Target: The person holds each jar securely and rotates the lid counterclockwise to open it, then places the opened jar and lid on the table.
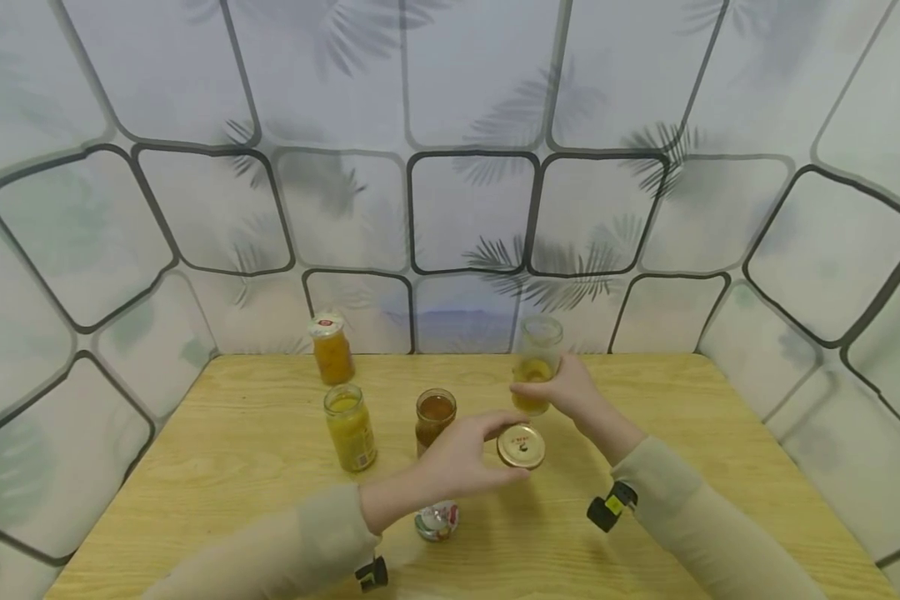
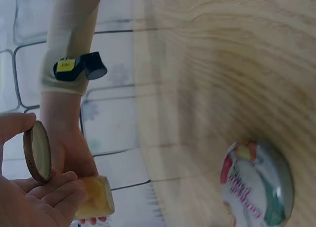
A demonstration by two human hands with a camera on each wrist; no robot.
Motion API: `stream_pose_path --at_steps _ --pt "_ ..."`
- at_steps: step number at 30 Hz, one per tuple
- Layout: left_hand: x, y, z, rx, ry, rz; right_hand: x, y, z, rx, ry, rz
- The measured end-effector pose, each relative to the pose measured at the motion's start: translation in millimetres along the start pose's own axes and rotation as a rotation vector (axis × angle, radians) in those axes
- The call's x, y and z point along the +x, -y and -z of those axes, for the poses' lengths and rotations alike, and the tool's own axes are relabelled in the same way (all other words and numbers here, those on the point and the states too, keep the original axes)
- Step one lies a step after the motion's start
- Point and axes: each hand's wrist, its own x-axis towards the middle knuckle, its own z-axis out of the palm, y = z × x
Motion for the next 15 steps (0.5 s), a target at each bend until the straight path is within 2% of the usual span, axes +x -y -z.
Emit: stream_pose_path --at_steps 6,15 --pt "-1.6 4.4 -17.1 0.18 0.077 -0.034 -1.5 -2 -3 0.012 0.007 0.023" --pt "-1.3 16.1 -31.0 0.3 0.17 -0.022 -8.7 -1 -6 -0.043 0.009 -0.001"
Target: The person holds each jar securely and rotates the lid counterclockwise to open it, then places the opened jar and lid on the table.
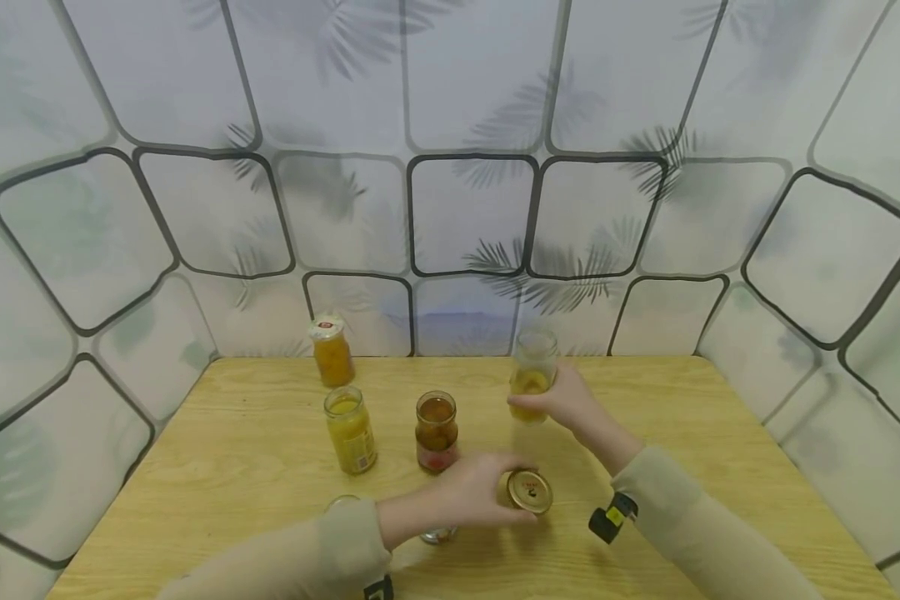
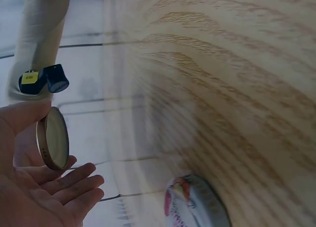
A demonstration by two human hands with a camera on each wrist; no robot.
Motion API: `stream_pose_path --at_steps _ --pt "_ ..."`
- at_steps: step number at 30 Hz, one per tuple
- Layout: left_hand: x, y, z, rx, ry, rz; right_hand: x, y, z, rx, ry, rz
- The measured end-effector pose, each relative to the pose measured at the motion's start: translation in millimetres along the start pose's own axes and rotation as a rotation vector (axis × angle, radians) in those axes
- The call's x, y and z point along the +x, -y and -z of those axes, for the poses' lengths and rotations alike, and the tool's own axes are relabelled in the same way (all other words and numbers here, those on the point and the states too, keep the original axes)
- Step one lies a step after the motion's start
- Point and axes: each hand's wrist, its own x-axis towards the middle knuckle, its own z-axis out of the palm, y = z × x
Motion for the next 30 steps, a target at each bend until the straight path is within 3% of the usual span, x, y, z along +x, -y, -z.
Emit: stream_pose_path --at_steps 10,19,23,30 --pt "0.9 5.5 -12.9 0.135 0.044 -0.045 -4.5 -7 -5 -0.002 0.01 -0.003" --pt "-2.9 2.2 -19.6 0.361 0.065 -0.087 -10.7 -12 -7 0.016 0.029 0.011" --pt "-2.3 3.5 -24.0 0.407 0.061 -0.109 -12.5 -15 -7 0.01 0.031 -0.001" --pt "0.8 7.1 -28.7 0.404 0.072 -0.132 -13.2 -27 -10 -0.036 0.021 -0.027"
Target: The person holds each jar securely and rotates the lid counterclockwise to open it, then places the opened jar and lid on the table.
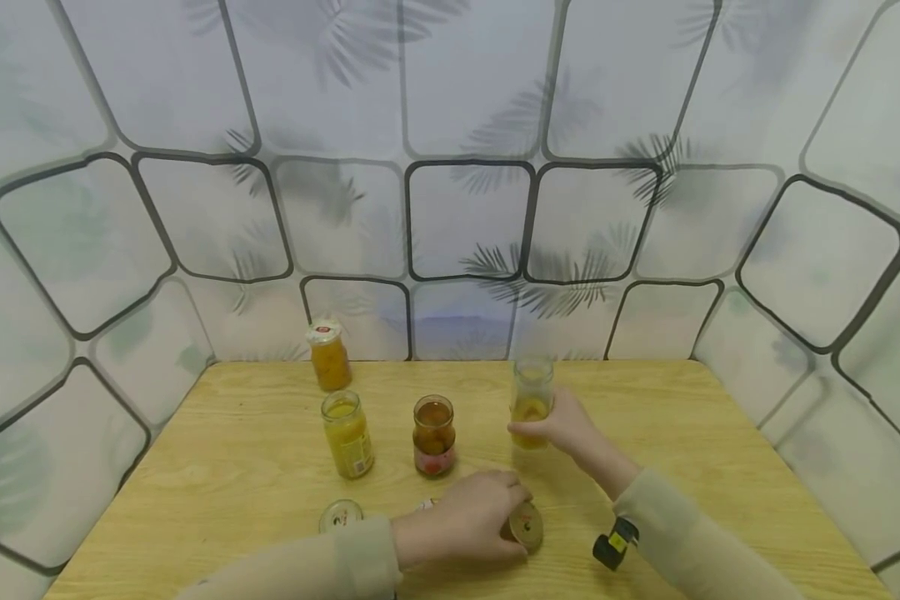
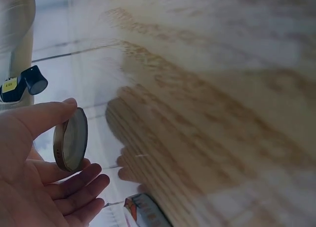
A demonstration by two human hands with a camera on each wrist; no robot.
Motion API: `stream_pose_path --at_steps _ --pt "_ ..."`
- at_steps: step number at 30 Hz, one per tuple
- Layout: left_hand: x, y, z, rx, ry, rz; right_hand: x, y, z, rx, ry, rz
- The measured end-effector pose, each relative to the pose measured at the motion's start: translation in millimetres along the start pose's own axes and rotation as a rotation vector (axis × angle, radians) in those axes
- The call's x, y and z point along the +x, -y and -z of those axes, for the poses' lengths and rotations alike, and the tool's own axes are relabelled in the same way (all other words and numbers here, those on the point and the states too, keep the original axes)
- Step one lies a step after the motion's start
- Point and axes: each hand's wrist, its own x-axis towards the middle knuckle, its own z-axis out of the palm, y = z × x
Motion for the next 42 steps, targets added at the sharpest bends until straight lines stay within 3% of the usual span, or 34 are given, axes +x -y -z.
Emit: stream_pose_path --at_steps 14,27,42 --pt "0.6 -0.3 -1.0 0.021 0.003 0.006 -2.7 -6 -4 0.01 0.016 -0.011" --pt "1.6 -1.7 -5.0 0.147 -0.003 -0.011 -6.2 -12 -8 0.02 0.026 -0.012" --pt "0.5 -1.9 -5.2 0.173 0.01 -0.025 -8.6 -20 -17 0.016 0.018 -0.021"
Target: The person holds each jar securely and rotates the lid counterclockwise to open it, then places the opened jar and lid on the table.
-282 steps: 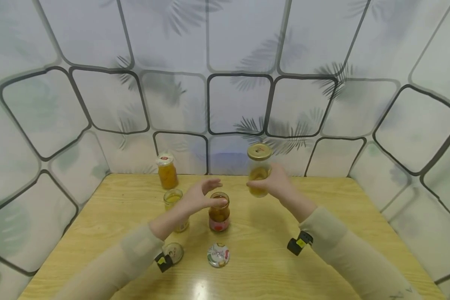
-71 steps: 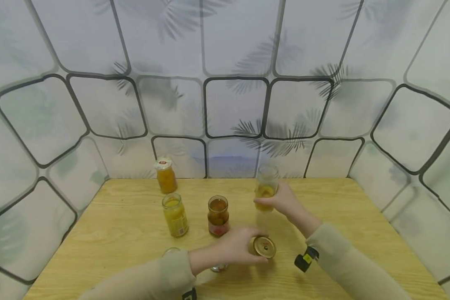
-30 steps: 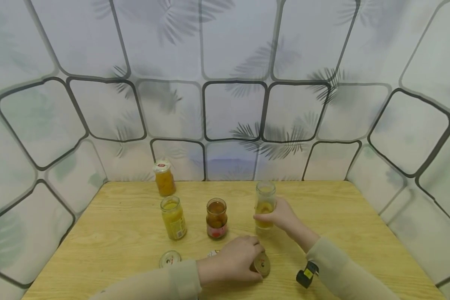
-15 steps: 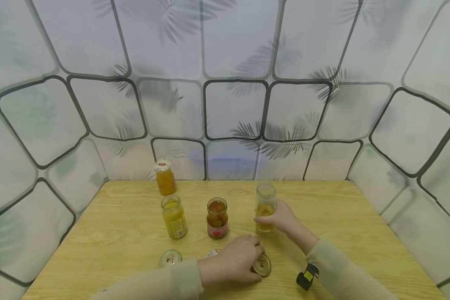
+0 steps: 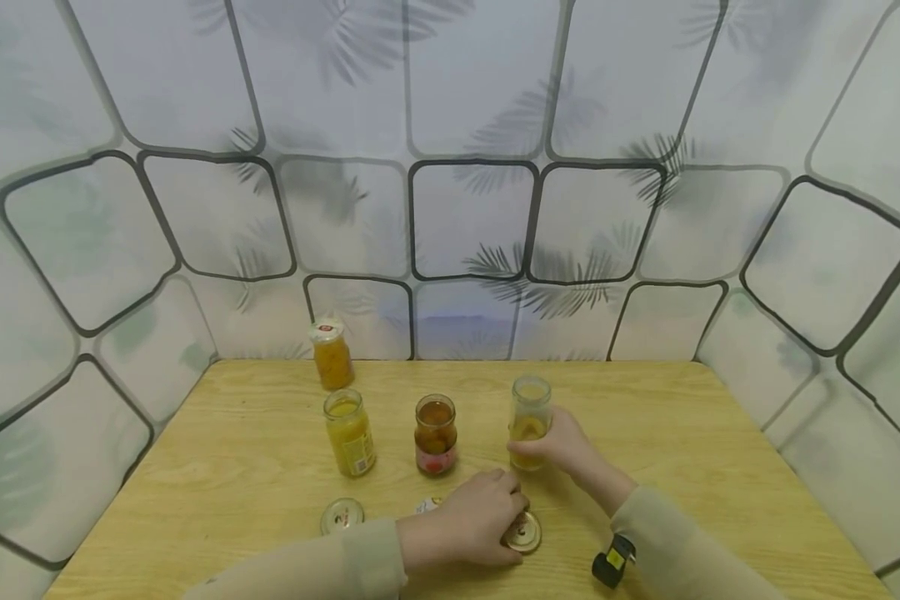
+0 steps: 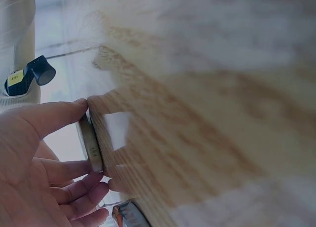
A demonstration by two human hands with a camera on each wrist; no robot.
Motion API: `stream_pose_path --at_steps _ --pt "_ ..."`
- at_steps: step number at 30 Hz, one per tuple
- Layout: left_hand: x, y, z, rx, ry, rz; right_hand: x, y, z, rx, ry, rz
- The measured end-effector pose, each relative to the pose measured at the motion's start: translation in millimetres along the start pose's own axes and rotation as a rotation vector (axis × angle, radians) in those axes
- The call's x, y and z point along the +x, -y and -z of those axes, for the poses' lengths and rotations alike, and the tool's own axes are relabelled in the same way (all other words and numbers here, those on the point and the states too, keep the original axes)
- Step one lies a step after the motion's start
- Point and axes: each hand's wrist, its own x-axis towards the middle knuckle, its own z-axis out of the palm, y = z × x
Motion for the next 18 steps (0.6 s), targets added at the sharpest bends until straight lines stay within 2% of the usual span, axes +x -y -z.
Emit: stream_pose_path --at_steps 12,18 --pt "-1.0 -1.0 -3.5 -0.017 -0.007 0.001 -6.1 -8 -9 0.0 -0.005 -0.027" --pt "-0.6 -0.8 -2.0 -0.037 0.002 0.014 -6.7 -12 -10 -0.013 -0.008 -0.006"
